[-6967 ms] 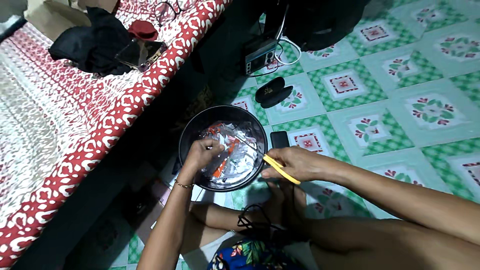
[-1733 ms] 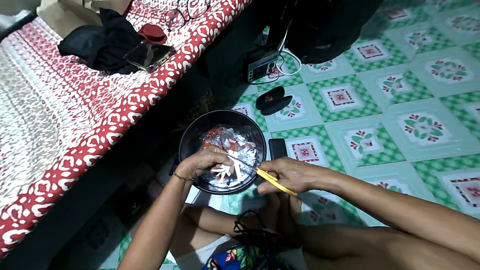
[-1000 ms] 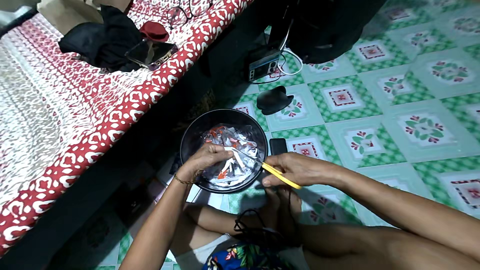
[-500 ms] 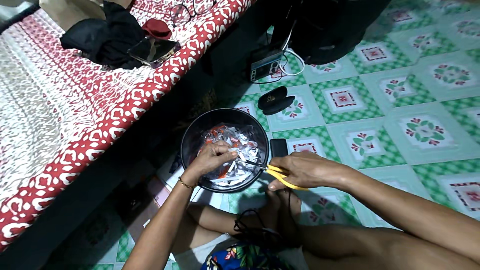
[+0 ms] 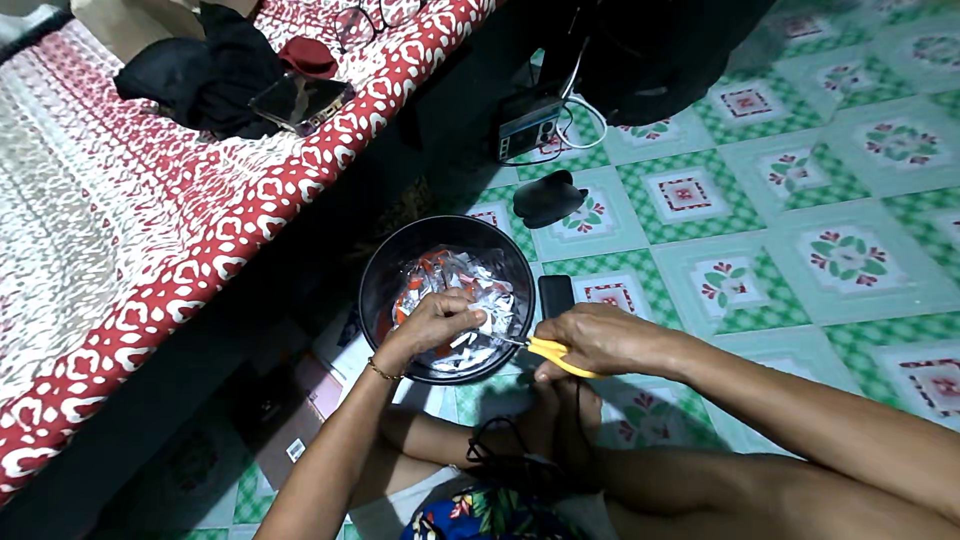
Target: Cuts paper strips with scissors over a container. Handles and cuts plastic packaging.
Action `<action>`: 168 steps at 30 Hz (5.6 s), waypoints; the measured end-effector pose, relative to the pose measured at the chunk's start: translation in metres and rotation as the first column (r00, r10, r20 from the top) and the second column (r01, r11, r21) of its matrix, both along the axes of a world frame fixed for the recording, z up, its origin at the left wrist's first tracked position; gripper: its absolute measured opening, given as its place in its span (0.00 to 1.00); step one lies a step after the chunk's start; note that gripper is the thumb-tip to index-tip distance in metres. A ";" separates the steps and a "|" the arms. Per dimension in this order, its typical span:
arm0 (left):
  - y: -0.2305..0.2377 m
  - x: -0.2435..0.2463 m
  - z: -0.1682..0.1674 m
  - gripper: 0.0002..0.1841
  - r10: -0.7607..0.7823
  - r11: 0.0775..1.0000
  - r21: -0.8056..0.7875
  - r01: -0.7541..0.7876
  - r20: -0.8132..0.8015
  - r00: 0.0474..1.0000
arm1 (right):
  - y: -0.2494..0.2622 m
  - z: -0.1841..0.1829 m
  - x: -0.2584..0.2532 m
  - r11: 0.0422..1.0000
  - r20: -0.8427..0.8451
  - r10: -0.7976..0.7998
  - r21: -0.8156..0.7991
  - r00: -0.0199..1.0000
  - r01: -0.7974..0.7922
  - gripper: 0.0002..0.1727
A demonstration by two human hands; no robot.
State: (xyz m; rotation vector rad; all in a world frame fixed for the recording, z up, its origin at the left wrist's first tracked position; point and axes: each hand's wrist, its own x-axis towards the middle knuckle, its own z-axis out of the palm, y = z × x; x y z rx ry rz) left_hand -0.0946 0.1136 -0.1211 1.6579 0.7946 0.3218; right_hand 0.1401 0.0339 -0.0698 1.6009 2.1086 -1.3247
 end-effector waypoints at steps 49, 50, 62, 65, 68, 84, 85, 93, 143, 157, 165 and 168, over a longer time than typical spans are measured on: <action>-0.009 0.001 0.018 0.17 0.271 0.881 -0.406 -0.242 0.014 0.962 | -0.005 0.006 0.006 0.991 -0.011 -0.134 -0.018 0.991 0.133 0.30; -0.009 0.001 0.019 0.17 0.247 0.893 -0.388 -0.227 0.000 0.969 | -0.005 0.007 0.005 0.992 -0.008 -0.125 -0.010 0.992 0.125 0.30; -0.006 0.008 0.027 0.14 0.113 0.940 -0.316 -0.128 -0.066 0.991 | -0.005 0.000 0.003 0.995 -0.035 -0.097 -0.009 0.995 0.097 0.31; -0.006 0.009 0.026 0.14 0.134 0.926 -0.350 -0.142 -0.048 0.990 | -0.006 -0.001 0.002 0.993 -0.052 -0.116 0.007 0.992 0.116 0.30; -0.007 0.008 0.025 0.15 0.188 0.892 -0.413 -0.185 -0.034 0.982 | -0.006 -0.004 0.001 0.990 -0.079 -0.135 0.019 0.988 0.137 0.29; -0.011 0.001 0.018 0.16 0.191 0.907 -0.382 -0.179 -0.006 0.982 | -0.005 -0.006 -0.001 0.991 -0.109 -0.134 -0.023 0.985 0.132 0.30; -0.011 0.000 0.018 0.15 0.171 0.913 -0.374 -0.161 -0.007 0.985 | -0.005 -0.007 -0.002 0.991 -0.113 -0.131 -0.026 0.985 0.129 0.30; -0.009 -0.002 0.015 0.16 0.162 0.904 -0.402 -0.149 -0.001 0.987 | -0.005 -0.011 0.000 0.989 -0.138 -0.130 0.048 0.982 0.138 0.28; 0.008 -0.019 0.035 0.12 0.113 0.965 -0.206 -0.161 -0.226 0.968 | -0.006 -0.003 0.002 0.972 -0.157 -0.204 -0.153 0.966 0.180 0.30; -0.004 -0.018 0.020 0.13 -0.041 0.947 -0.322 0.008 -0.095 0.995 | -0.006 -0.011 -0.002 0.927 -0.366 -0.374 -0.139 0.852 0.348 0.18; -0.007 -0.021 0.024 0.14 -0.030 0.943 -0.334 -0.004 -0.099 0.995 | -0.006 -0.008 -0.002 0.875 -0.420 -0.483 -0.214 0.768 0.434 0.13; -0.007 -0.023 0.023 0.14 -0.013 0.945 -0.326 -0.017 -0.090 0.996 | -0.006 -0.008 -0.001 0.869 -0.438 -0.495 -0.220 0.751 0.444 0.13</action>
